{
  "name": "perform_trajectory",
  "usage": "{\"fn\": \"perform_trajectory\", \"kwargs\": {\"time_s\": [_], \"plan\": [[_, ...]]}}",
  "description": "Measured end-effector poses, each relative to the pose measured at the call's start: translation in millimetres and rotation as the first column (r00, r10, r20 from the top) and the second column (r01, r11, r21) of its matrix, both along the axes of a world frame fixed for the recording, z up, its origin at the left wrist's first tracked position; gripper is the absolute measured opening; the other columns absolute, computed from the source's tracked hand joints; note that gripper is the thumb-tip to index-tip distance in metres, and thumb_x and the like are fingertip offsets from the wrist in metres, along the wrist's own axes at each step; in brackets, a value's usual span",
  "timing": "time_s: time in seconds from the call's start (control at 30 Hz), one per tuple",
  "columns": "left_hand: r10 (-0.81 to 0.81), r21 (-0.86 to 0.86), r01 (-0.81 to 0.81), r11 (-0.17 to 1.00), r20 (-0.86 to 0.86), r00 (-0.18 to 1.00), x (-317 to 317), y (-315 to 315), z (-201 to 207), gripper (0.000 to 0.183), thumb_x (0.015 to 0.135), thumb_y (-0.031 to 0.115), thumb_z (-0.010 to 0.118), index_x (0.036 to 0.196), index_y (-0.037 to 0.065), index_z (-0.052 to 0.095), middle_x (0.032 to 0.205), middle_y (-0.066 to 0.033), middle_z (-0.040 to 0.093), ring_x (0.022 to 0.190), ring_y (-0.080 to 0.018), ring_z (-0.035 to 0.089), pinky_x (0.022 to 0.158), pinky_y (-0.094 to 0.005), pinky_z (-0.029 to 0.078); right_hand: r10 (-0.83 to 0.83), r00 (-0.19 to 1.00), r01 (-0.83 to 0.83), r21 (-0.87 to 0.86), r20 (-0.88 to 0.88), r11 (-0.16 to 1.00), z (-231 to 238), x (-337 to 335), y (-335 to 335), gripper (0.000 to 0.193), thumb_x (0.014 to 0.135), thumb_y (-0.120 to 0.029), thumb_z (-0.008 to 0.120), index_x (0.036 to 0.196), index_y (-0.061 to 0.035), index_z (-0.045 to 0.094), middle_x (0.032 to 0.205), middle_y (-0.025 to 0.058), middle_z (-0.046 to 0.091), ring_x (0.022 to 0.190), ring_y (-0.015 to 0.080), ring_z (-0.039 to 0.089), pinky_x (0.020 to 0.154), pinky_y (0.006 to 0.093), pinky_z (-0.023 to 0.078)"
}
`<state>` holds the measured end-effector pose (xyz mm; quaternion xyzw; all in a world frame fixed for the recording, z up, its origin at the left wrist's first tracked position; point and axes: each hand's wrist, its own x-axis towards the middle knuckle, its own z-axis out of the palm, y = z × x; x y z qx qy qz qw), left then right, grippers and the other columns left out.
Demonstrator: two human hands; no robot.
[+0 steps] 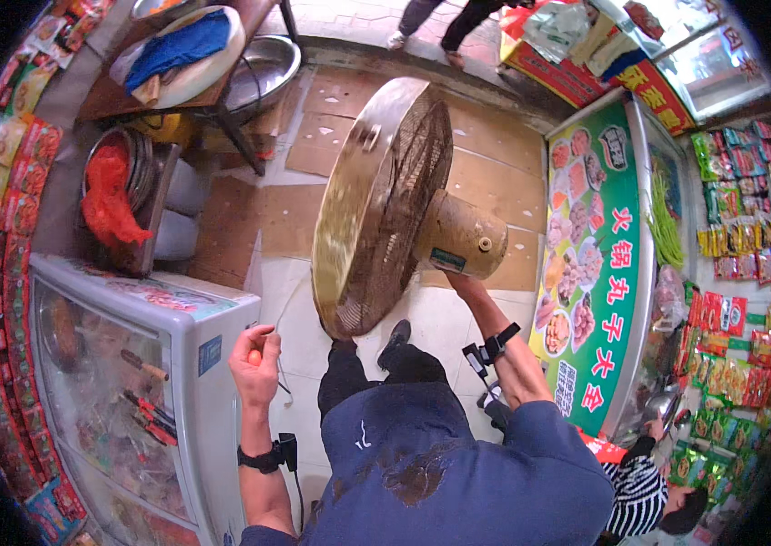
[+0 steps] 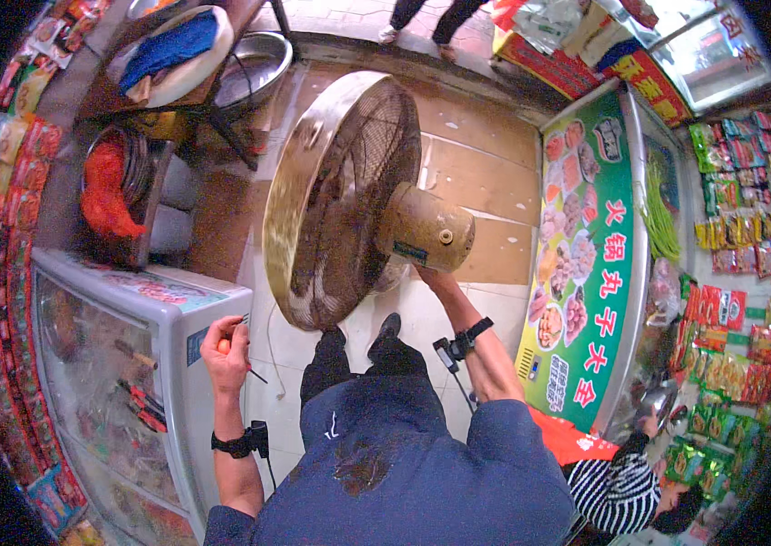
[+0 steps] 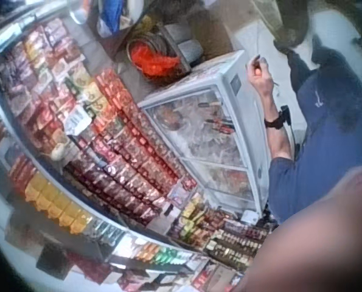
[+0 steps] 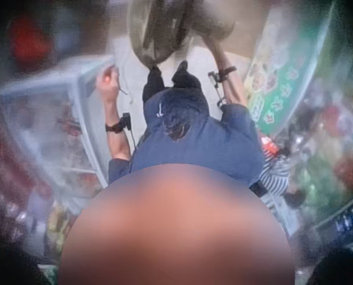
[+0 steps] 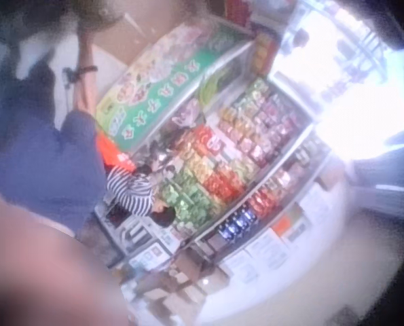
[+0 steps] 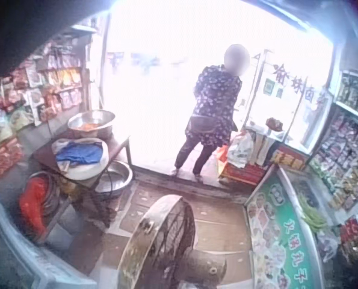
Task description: The person disassembles a standing fan by removing the front grille and fan blades using a screwdriver and pliers. They then detach the fan head from the stand and place it on the floor.
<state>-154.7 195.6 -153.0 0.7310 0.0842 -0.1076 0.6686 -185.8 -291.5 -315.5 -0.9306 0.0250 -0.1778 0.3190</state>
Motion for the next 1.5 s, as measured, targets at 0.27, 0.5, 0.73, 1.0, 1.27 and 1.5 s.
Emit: {"fn": "perform_trajectory", "kwargs": {"time_s": [0.27, 0.5, 0.73, 1.0, 1.27, 1.5], "plan": [[-0.186, 0.061, 0.178, 0.982, 0.152, 0.971, -19.0, -26.1, 14.4, 0.015, 0.096, 0.002, 0.077, 0.110, 0.001, 0.074, 0.081, 0.0006, 0.068, 0.073, -0.0052, 0.058, 0.065, -0.0232, 0.048, -0.271, 0.946, 0.318, 0.694, -0.181, 0.646, -32.6, -17.5, 43.2, 0.058, 0.090, -0.008, 0.088, 0.141, -0.0084, 0.062, 0.130, 0.0061, 0.070, 0.117, 0.0184, 0.066, 0.099, 0.0329, 0.057], [-0.252, 0.081, 0.243, 0.967, 0.130, 0.959, -26.5, -23.3, 21.8, 0.017, 0.095, 0.000, 0.077, 0.111, 0.000, 0.072, 0.082, 0.0012, 0.065, 0.071, -0.0053, 0.056, 0.064, -0.0238, 0.047, -0.295, 0.953, 0.286, 0.520, -0.069, 0.805, -74.0, -23.0, 58.0, 0.060, 0.090, -0.010, 0.088, 0.142, -0.0054, 0.059, 0.134, 0.0069, 0.069, 0.120, 0.0212, 0.065, 0.101, 0.0353, 0.056], [-0.099, 0.013, 0.098, 0.995, 0.169, 0.981, -61.4, -46.4, 37.5, 0.020, 0.100, 0.002, 0.069, 0.121, 0.002, 0.068, 0.081, 0.0003, 0.062, 0.066, -0.0056, 0.055, 0.058, -0.0221, 0.046, -0.172, 0.979, 0.183, 0.097, -0.112, 0.978, -64.1, -19.9, 58.2, 0.062, 0.092, -0.022, 0.082, 0.147, -0.0069, 0.057, 0.142, 0.0170, 0.064, 0.131, 0.0365, 0.060, 0.109, 0.0468, 0.049], [-0.037, -0.059, 0.048, 0.997, 0.181, 0.983, -82.8, -61.2, 52.2, 0.013, 0.104, 0.007, 0.069, 0.116, 0.002, 0.069, 0.082, -0.0006, 0.064, 0.057, -0.0040, 0.053, 0.048, -0.0210, 0.044, -0.063, 0.998, 0.061, 0.298, -0.001, 0.953, -51.1, -13.8, 54.1, 0.067, 0.088, -0.023, 0.081, 0.148, -0.0085, 0.056, 0.149, 0.0182, 0.058, 0.138, 0.0384, 0.055, 0.115, 0.0477, 0.044], [-0.065, 0.015, 0.063, 0.998, 0.170, 0.983, -60.6, -66.1, 60.4, 0.015, 0.103, 0.006, 0.071, 0.117, 0.001, 0.069, 0.086, -0.0001, 0.064, 0.057, -0.0034, 0.051, 0.046, -0.0209, 0.043, -0.136, 0.985, 0.157, 0.225, -0.106, 0.962, -47.8, -14.1, 65.0, 0.056, 0.084, -0.029, 0.083, 0.134, -0.0088, 0.066, 0.131, 0.0158, 0.071, 0.125, 0.0397, 0.063, 0.105, 0.0491, 0.052], [-0.093, -0.013, 0.096, 0.995, 0.150, 0.984, -31.2, -85.5, 79.3, 0.021, 0.103, 0.008, 0.071, 0.123, 0.002, 0.067, 0.086, 0.0001, 0.063, 0.056, -0.0023, 0.049, 0.042, -0.0211, 0.040, -0.091, 0.994, 0.103, 0.232, -0.061, 0.967, -48.0, -25.0, 76.7, 0.043, 0.083, -0.022, 0.081, 0.122, -0.0068, 0.072, 0.125, 0.0170, 0.073, 0.122, 0.0381, 0.066, 0.103, 0.0470, 0.054]]}}
